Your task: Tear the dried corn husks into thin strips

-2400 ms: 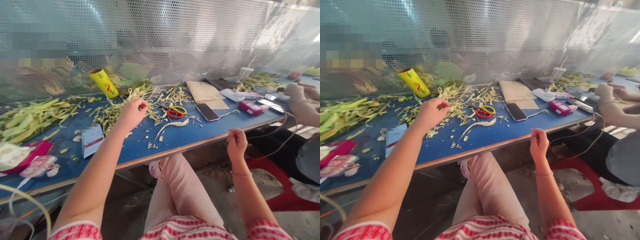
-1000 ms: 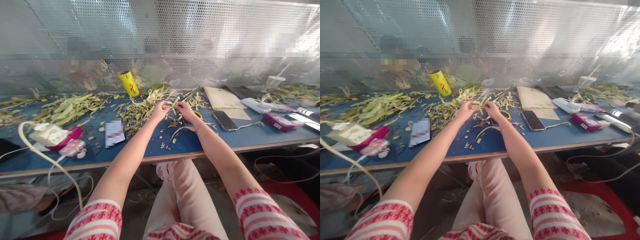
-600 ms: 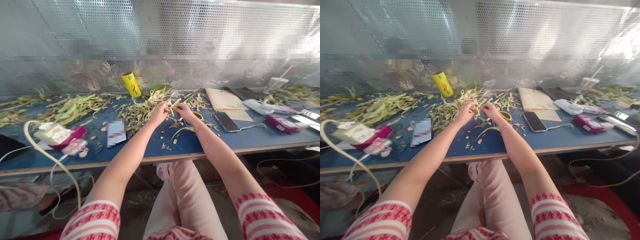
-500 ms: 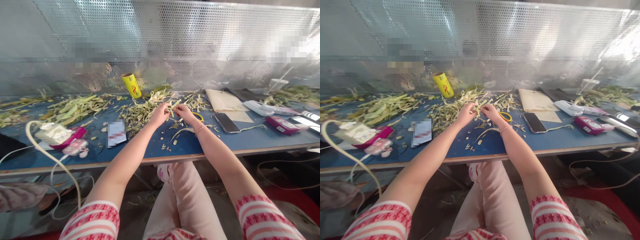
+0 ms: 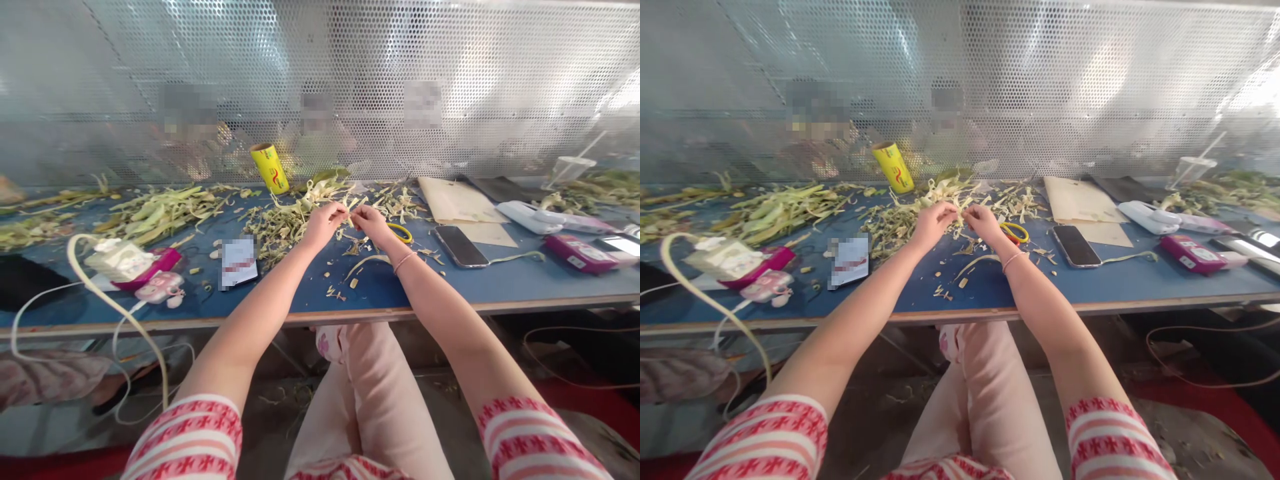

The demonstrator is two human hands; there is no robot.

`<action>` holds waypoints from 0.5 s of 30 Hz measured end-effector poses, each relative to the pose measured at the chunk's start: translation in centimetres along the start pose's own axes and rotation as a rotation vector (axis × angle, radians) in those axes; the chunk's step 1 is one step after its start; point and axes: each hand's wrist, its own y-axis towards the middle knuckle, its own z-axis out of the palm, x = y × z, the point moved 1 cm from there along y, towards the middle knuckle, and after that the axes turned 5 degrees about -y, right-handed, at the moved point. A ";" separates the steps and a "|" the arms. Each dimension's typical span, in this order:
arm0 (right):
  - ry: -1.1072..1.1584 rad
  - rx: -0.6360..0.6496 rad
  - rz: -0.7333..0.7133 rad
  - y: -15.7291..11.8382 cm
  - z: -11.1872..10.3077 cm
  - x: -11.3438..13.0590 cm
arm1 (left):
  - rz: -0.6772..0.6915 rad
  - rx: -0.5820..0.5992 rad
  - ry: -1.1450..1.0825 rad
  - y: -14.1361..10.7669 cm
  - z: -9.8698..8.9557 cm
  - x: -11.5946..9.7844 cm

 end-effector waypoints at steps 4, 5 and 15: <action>0.004 -0.006 -0.023 0.1 0.3 -0.4 | 0.046 0.015 0.055 0.1 -0.2 -0.2; 0.014 -0.011 -0.019 0.1 0.3 -0.5 | 0.044 0.013 0.059 0.1 -0.2 -0.2; 0.022 -0.020 0.068 0.1 0.1 0.0 | -0.068 0.161 -0.075 -0.1 -0.6 0.3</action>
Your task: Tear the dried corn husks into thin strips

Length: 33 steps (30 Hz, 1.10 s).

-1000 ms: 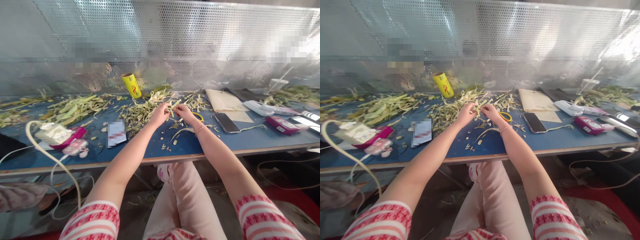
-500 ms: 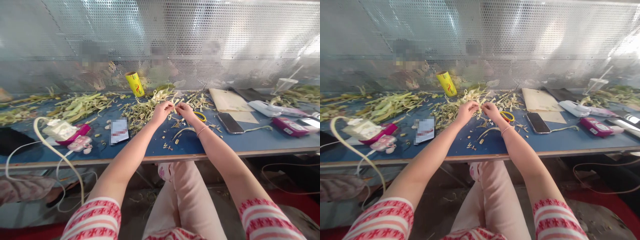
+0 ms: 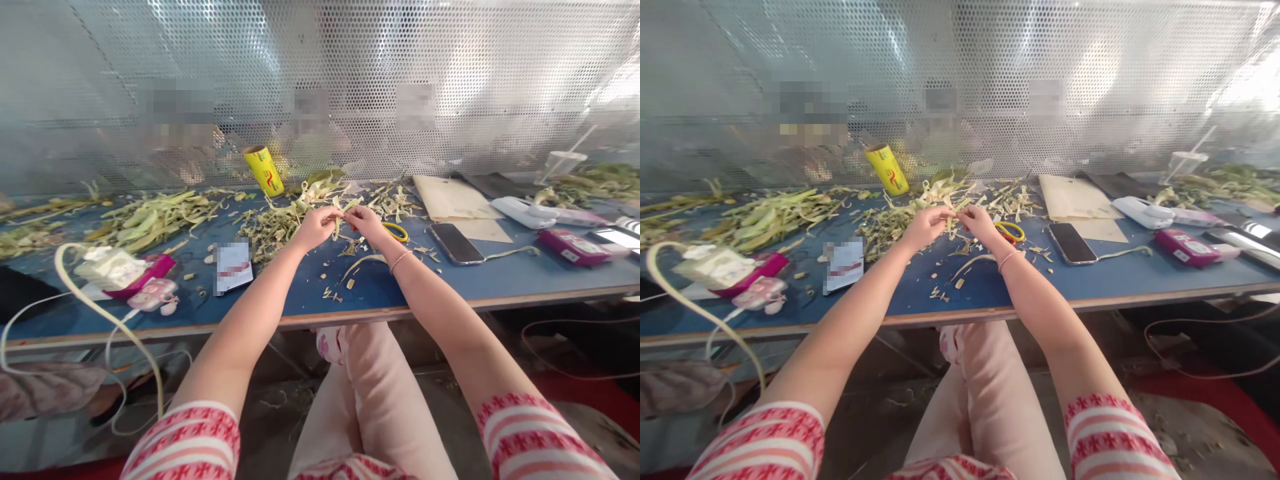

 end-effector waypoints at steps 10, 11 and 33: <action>-0.004 0.046 0.002 0.0 -0.1 -0.2 | -0.011 -0.025 -0.009 0.4 -0.3 0.8; -0.011 0.049 -0.005 0.0 -0.1 -0.2 | 0.003 -0.033 -0.001 0.4 -0.3 0.7; -0.291 0.085 -0.234 -1.1 0.9 1.3 | -0.370 -0.295 -0.462 0.9 0.4 2.3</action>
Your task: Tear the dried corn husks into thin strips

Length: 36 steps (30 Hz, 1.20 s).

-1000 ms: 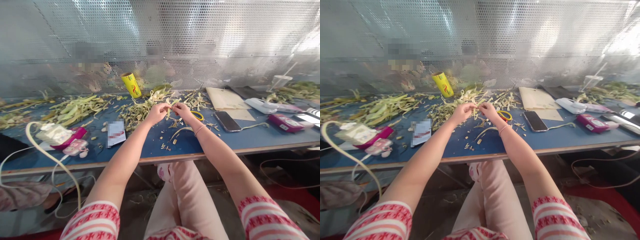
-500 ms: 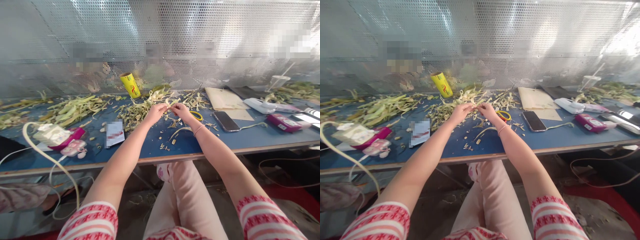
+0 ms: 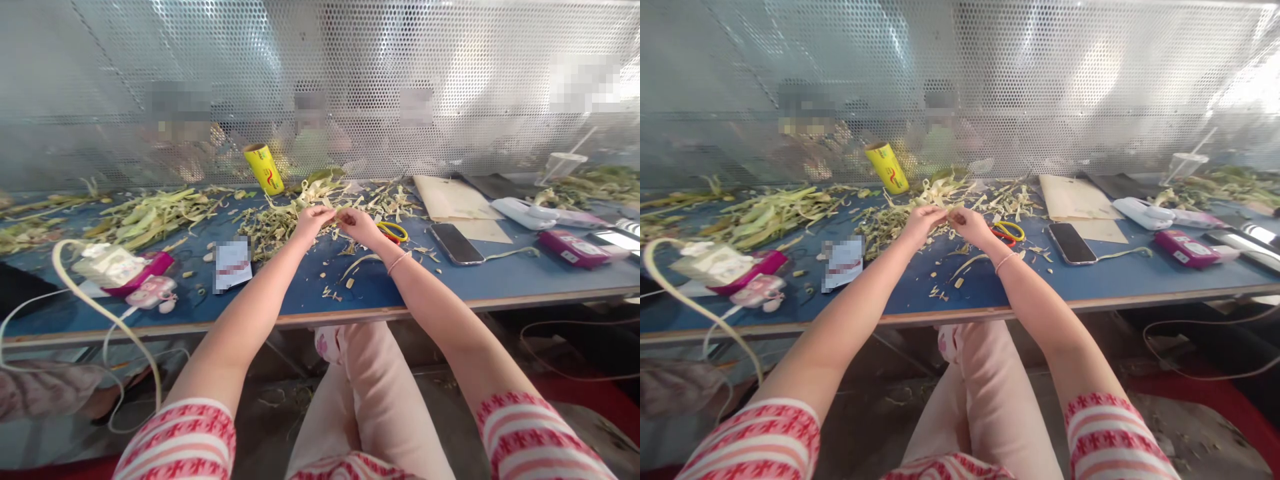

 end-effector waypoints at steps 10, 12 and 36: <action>-0.301 0.028 -0.215 -0.6 0.5 1.2 | -0.083 -0.122 -0.080 -0.3 0.3 -0.4; -0.328 0.004 -0.204 -0.6 0.5 1.3 | -0.057 -0.111 -0.037 -0.3 0.2 -0.4; -0.156 -0.273 -0.001 0.3 -1.2 -0.1 | 0.165 0.087 0.255 -1.5 0.8 -1.4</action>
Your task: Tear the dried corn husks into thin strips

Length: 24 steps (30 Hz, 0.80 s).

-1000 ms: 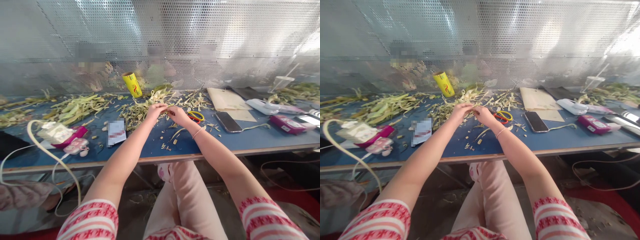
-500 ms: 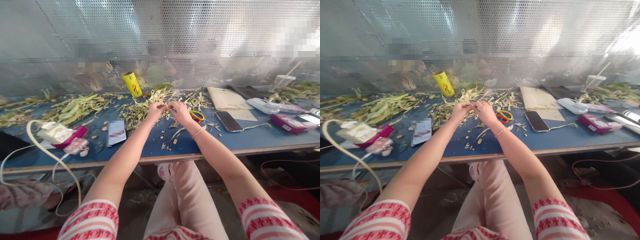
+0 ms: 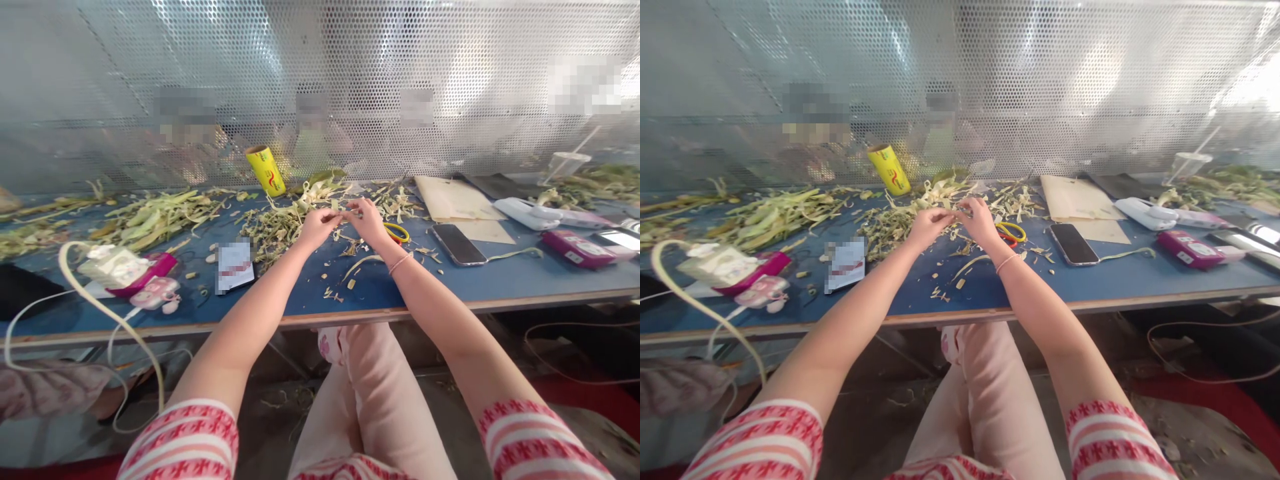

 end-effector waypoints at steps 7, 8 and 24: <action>0.217 0.063 0.091 0.0 0.1 0.1 | -0.114 -0.078 -0.133 0.4 -0.3 0.4; 0.228 0.069 0.081 0.0 0.0 0.2 | -0.130 -0.084 -0.135 0.4 -0.3 0.4; 0.075 0.041 -0.176 -0.2 0.4 -0.5 | -0.061 0.121 -0.058 -0.4 0.5 0.0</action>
